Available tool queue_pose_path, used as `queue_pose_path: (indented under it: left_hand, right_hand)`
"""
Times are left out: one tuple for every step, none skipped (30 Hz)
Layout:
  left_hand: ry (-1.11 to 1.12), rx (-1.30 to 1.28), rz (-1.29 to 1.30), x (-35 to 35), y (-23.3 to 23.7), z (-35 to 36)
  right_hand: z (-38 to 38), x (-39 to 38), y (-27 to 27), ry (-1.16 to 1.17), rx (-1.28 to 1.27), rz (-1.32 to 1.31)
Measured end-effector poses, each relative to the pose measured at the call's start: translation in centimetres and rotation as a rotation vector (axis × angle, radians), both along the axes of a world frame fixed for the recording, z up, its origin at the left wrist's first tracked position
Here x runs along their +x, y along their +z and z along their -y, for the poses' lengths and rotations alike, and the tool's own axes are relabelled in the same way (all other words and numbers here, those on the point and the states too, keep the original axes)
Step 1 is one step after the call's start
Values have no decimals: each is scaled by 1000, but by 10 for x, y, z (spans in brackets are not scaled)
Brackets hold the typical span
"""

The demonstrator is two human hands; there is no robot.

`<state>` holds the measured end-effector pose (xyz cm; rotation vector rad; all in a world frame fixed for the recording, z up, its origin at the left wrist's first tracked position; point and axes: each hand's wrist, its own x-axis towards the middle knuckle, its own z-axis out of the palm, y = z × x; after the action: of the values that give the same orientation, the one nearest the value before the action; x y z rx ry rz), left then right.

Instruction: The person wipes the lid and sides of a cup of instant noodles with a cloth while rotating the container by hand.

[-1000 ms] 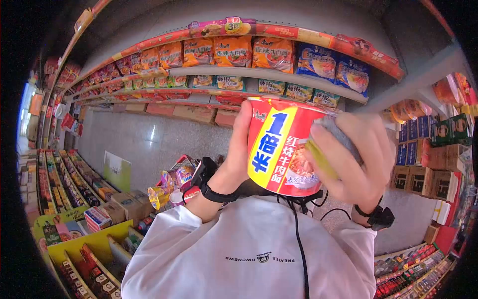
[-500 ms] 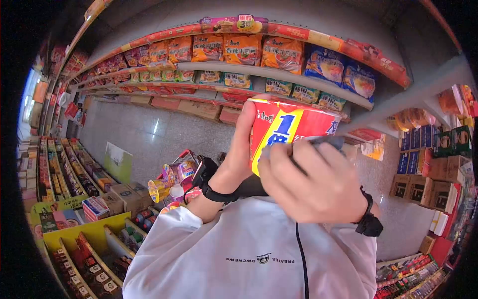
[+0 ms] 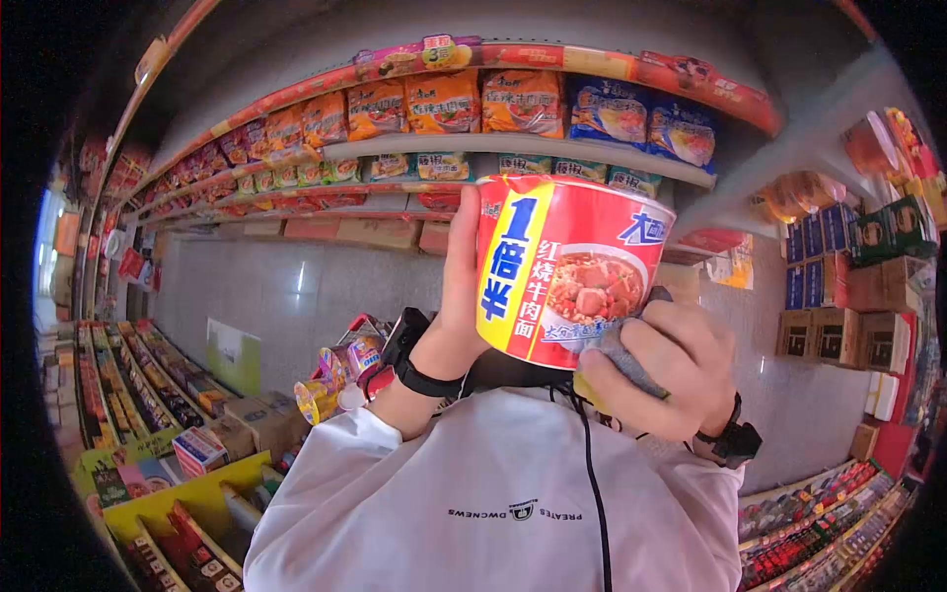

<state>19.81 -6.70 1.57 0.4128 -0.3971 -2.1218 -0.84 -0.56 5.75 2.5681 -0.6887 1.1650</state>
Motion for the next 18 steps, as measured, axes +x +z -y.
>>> queue_pose_path:
  left_hand:
    - [12,6,68,-2,3,0]
    - [-5,33,55,-3,5,0]
    - [-12,32,57,-4,4,1]
    - [-13,39,40,-4,2,1]
    - [-15,47,24,-4,1,1]
    - [-19,47,25,-4,1,1]
    - [-9,36,61,-4,1,1]
    - [2,23,97,-4,2,0]
    - [4,20,98,-2,3,-1]
    - [-11,1,91,0,5,-3]
    - [-25,-18,83,2,6,-5]
    - [-8,-69,96,2,3,-3]
    - [42,-106,127,3,0,-3]
    - [84,-115,171,2,0,-5]
    - [126,-124,215,3,-1,-7]
    - [135,-123,215,4,0,-8]
    - [111,-146,233,5,2,-10]
    - [87,-168,252,7,4,-11]
  right_hand:
    - [-1,-2,1,-13,6,16]
    - [-3,-4,2,-20,22,15]
    - [-4,-5,2,-27,20,16]
    - [-4,-6,2,-25,36,38]
    - [-4,-7,2,-24,52,58]
    - [-3,-8,3,-28,53,60]
    - [-1,-8,4,-24,58,61]
    - [1,-9,6,-19,62,64]
    - [4,-8,9,-16,60,64]
    - [7,-7,12,-74,20,67]
    - [10,-7,16,-131,-18,69]
    - [14,-5,19,-123,-18,68]
    - [18,-3,21,-135,-26,60]
    - [23,-1,24,-147,-32,52]
    - [27,0,28,-158,-38,44]
    - [31,1,33,-158,-62,11]
    - [35,5,34,-148,-63,10]
    - [39,10,35,-153,-81,7]
